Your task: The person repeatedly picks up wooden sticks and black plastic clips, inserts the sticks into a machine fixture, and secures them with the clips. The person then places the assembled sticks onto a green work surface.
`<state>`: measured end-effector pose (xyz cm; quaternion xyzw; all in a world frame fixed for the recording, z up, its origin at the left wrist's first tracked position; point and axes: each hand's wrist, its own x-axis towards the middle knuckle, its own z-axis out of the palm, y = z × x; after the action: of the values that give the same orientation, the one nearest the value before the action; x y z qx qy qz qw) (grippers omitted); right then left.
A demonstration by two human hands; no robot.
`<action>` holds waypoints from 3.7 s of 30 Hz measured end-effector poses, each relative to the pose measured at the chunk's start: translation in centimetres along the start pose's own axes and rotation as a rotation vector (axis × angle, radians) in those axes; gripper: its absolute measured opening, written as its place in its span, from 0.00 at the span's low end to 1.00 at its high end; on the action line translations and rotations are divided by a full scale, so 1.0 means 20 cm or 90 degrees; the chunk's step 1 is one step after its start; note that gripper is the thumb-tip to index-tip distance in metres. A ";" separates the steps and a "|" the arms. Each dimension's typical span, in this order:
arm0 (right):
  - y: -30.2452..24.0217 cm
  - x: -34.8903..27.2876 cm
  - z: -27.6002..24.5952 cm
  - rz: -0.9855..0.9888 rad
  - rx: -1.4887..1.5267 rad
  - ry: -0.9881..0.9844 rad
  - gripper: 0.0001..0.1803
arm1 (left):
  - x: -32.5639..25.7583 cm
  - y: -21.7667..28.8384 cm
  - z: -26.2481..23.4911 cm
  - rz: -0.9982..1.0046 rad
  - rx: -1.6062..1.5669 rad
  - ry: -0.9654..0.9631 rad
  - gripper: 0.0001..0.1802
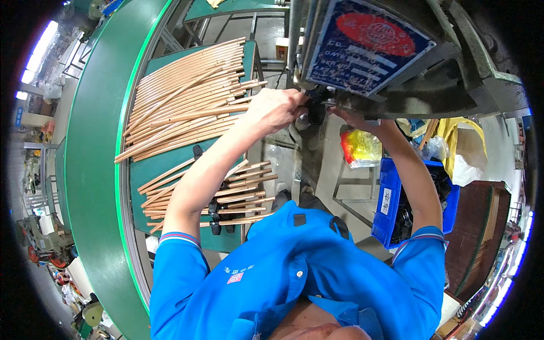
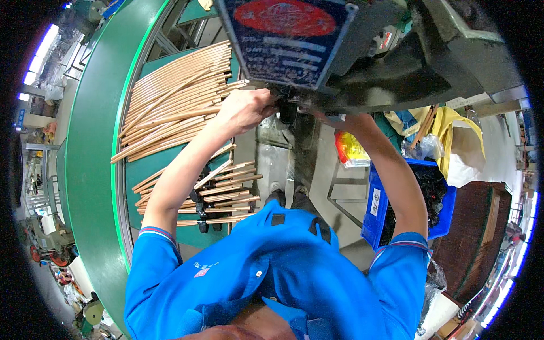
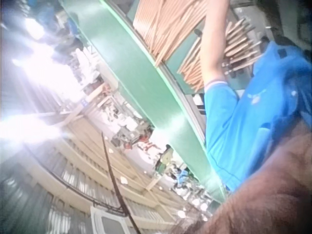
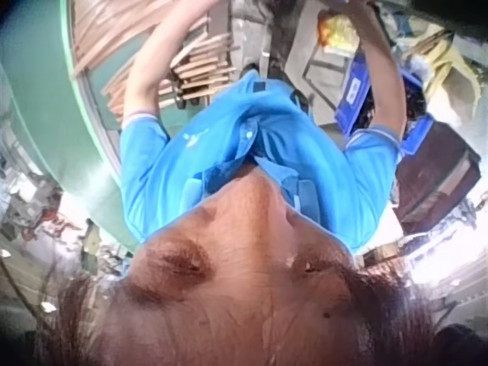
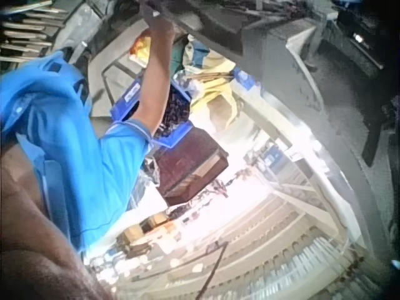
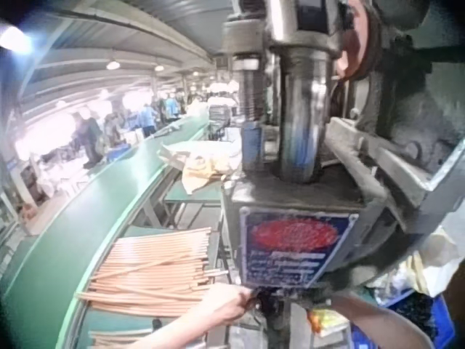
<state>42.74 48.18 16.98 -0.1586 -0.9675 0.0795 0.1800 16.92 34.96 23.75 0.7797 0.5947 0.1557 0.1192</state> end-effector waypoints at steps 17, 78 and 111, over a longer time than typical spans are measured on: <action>0.08 0.04 0.11 0.114 0.831 -0.209 0.33 | 0.01 -0.08 0.08 0.039 0.002 -0.026 0.19; -0.35 0.17 0.20 0.541 0.921 0.195 0.15 | -1.48 -1.12 0.32 -0.253 0.237 0.010 0.19; -0.05 -2.28 -0.38 0.754 -0.251 -0.388 0.08 | -0.43 0.71 0.50 0.033 -0.005 -0.104 0.13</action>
<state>85.67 32.75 9.54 -0.6602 -0.7219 0.0281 -0.2055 31.27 22.99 18.88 0.8046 0.5618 0.0970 0.1662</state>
